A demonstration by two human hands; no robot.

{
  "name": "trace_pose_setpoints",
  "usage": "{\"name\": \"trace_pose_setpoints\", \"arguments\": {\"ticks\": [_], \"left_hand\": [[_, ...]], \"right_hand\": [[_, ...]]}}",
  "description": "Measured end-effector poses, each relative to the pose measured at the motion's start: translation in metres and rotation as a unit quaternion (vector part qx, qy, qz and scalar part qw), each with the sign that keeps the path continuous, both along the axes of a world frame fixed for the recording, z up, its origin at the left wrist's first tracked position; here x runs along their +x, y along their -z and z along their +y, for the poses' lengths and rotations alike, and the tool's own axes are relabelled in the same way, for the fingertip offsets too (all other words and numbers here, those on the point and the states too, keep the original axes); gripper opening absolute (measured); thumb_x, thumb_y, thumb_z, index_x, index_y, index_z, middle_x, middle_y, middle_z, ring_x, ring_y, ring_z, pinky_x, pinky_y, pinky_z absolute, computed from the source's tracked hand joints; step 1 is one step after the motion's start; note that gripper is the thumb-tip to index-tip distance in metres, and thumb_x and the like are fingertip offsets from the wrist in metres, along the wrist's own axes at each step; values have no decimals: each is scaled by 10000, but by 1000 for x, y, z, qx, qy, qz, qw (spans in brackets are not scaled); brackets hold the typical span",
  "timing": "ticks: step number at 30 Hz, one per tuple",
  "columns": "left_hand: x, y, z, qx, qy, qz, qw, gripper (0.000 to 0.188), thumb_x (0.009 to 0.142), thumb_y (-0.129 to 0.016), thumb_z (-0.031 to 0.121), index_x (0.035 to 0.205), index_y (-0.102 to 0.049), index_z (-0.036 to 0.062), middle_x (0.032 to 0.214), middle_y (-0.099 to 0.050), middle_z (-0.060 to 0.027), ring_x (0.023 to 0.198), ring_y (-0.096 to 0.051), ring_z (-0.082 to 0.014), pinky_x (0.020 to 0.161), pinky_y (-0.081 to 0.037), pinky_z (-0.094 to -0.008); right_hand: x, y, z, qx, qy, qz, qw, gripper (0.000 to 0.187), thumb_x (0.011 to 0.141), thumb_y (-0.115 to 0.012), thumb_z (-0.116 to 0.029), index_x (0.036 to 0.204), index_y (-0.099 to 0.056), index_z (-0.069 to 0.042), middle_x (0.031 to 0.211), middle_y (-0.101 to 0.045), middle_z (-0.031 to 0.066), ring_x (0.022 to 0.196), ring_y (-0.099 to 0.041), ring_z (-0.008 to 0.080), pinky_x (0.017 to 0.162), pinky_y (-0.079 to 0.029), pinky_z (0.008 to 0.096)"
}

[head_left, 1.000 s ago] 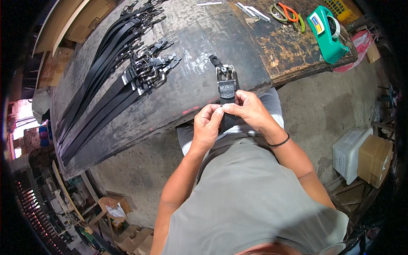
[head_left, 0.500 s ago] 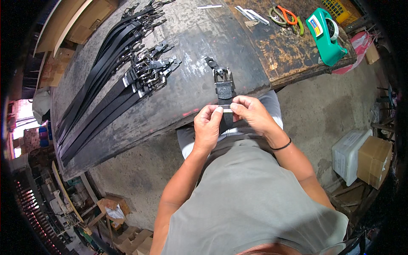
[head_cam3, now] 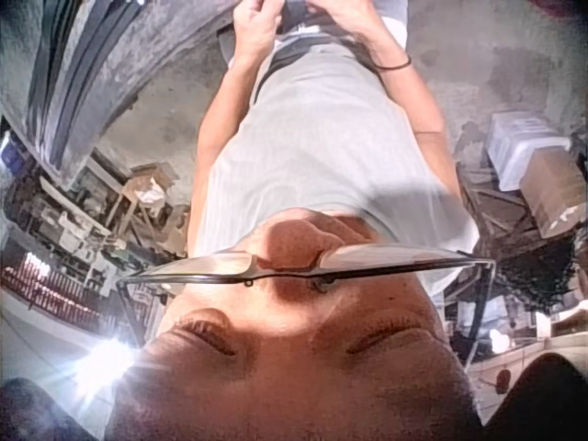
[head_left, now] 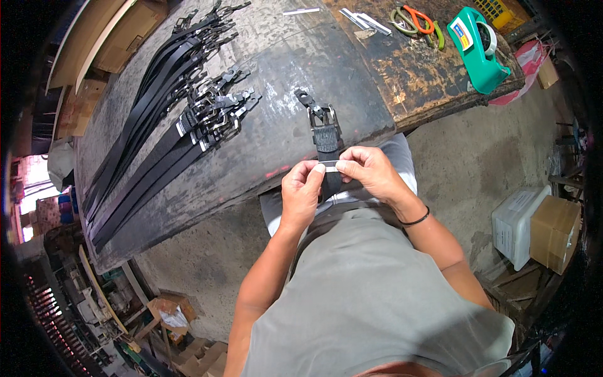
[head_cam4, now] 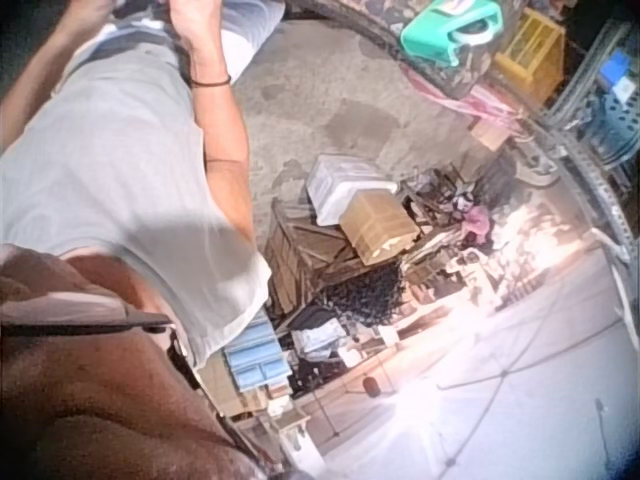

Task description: Assembling and finishing leather belts by attaching hardware and labels.

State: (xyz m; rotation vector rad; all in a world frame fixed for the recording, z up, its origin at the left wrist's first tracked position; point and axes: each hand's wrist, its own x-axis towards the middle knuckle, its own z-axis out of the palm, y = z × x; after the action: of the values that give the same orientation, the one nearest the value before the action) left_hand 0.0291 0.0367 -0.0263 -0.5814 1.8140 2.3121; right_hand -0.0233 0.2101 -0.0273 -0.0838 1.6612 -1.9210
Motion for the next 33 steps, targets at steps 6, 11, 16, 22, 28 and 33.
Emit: {"name": "trace_pose_setpoints", "arguments": {"ticks": [6,11,16,22,28,33], "left_hand": [[-1,-1,-9,14,46,-31,998,119,927,-622,164,960,-632,50,828,-616,33,685,-559,-34,573,-470,-187],[-1,1,-13,9,61,-28,998,129,920,-626,156,966,-636,35,839,-631,15,692,-579,-49,590,-497,-203],[0,2,-17,10,77,-43,996,133,913,-630,148,970,-640,28,840,-644,-3,684,-590,-57,592,-513,-213],[-6,-3,-18,-12,87,-45,995,134,904,-640,149,962,-641,29,824,-638,0,670,-580,-50,574,-508,-208],[-9,-6,-18,0,95,-44,995,122,907,-636,147,947,-637,33,812,-627,11,654,-557,-37,560,-491,-201],[-9,-1,-20,4,74,-31,997,112,918,-628,140,954,-633,35,834,-629,8,676,-568,-41,573,-491,-195]], "right_hand": [[-6,-7,3,37,-37,11,999,225,886,-659,-203,872,-653,21,733,-609,3,675,-559,71,611,-466,237],[-4,-8,1,34,-34,-12,999,160,897,-643,-165,852,-634,-12,733,-567,-28,662,-505,49,600,-425,215],[-7,-16,3,189,-89,157,965,263,843,-641,-237,836,-601,23,671,-578,99,613,-539,154,573,-426,353],[-10,-21,1,191,-86,210,955,235,848,-644,-178,785,-546,26,663,-493,67,621,-436,104,551,-375,313],[-9,-13,1,205,-79,245,944,213,870,-642,-183,823,-590,18,688,-533,46,637,-458,94,567,-389,295],[-5,-5,0,78,-61,89,991,173,921,-602,-166,874,-613,0,749,-566,-20,691,-492,64,620,-418,243]]}}
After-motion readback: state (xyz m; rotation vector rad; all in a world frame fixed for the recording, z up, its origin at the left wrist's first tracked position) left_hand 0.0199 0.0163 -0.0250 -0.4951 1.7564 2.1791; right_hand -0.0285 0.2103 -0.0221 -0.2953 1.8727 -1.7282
